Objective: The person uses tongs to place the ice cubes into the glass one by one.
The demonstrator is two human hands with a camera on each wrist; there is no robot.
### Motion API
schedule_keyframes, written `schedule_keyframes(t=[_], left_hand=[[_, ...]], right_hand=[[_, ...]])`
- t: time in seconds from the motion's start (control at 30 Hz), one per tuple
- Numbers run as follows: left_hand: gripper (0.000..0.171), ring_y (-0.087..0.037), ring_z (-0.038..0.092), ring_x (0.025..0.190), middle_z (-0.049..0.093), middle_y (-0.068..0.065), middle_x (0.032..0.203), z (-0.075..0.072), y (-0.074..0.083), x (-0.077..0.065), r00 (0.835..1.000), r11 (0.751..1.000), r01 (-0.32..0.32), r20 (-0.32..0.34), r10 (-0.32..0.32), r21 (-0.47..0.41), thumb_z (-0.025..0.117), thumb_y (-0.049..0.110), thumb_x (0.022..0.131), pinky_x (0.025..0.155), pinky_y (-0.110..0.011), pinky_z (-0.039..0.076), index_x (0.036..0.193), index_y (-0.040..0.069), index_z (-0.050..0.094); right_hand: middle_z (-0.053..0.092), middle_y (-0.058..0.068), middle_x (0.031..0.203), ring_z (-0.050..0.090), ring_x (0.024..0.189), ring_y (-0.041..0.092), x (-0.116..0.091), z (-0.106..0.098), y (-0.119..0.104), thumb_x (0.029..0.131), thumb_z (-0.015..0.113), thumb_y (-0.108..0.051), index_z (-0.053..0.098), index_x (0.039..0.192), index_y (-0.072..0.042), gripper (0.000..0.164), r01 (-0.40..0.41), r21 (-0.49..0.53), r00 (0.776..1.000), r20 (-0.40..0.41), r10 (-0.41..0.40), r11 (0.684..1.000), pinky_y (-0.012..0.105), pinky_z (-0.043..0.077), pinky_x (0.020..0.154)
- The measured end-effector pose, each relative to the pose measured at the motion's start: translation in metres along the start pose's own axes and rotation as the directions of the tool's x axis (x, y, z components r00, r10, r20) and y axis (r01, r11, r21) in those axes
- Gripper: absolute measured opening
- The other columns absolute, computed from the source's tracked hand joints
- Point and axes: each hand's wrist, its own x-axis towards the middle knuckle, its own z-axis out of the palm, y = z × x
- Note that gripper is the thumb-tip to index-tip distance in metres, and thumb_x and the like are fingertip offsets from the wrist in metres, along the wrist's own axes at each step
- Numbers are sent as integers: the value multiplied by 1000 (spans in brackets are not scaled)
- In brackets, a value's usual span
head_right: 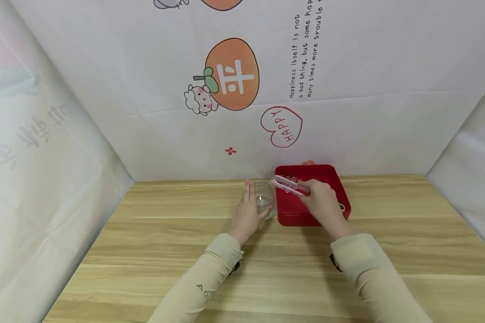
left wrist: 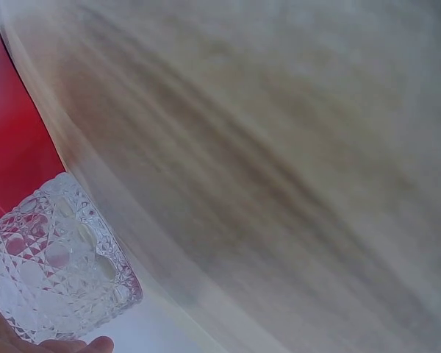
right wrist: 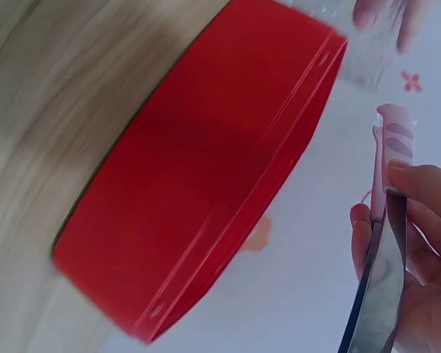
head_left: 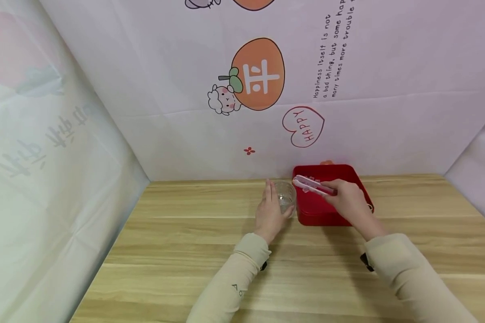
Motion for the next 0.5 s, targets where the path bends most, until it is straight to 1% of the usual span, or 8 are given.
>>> schedule_keyframes(t=[0.1, 0.3, 0.5], left_hand=[[91, -23, 36, 141, 19, -14, 160, 0, 0, 0, 1000, 1000, 0, 2, 0, 4, 61, 51, 88, 102, -30, 48, 151, 0, 18], [92, -23, 36, 141, 15, -12, 161, -1, 0, -1, 1000, 1000, 9, 12, -8, -19, 61, 51, 88, 103, -31, 47, 152, 1, 17], [91, -23, 36, 141, 14, -12, 161, -1, 0, -1, 1000, 1000, 9, 9, -9, -26, 61, 50, 89, 103, -32, 47, 152, 1, 17]], right_hand=[[67, 29, 106, 60, 79, 31, -1, 4, -9, 79, 73, -3, 67, 113, 6, 36, 17, 6, 1000, 24, -17, 1000, 47, 57, 71], [69, 26, 101, 61, 76, 28, 0, 12, -15, 77, 75, -2, 69, 110, 4, 34, 76, 2, 996, 57, -76, 997, 45, 57, 70], [69, 26, 100, 60, 74, 27, 0, 14, -16, 77, 75, -2, 69, 110, 4, 34, 68, -8, 995, 72, -67, 998, 44, 57, 68]])
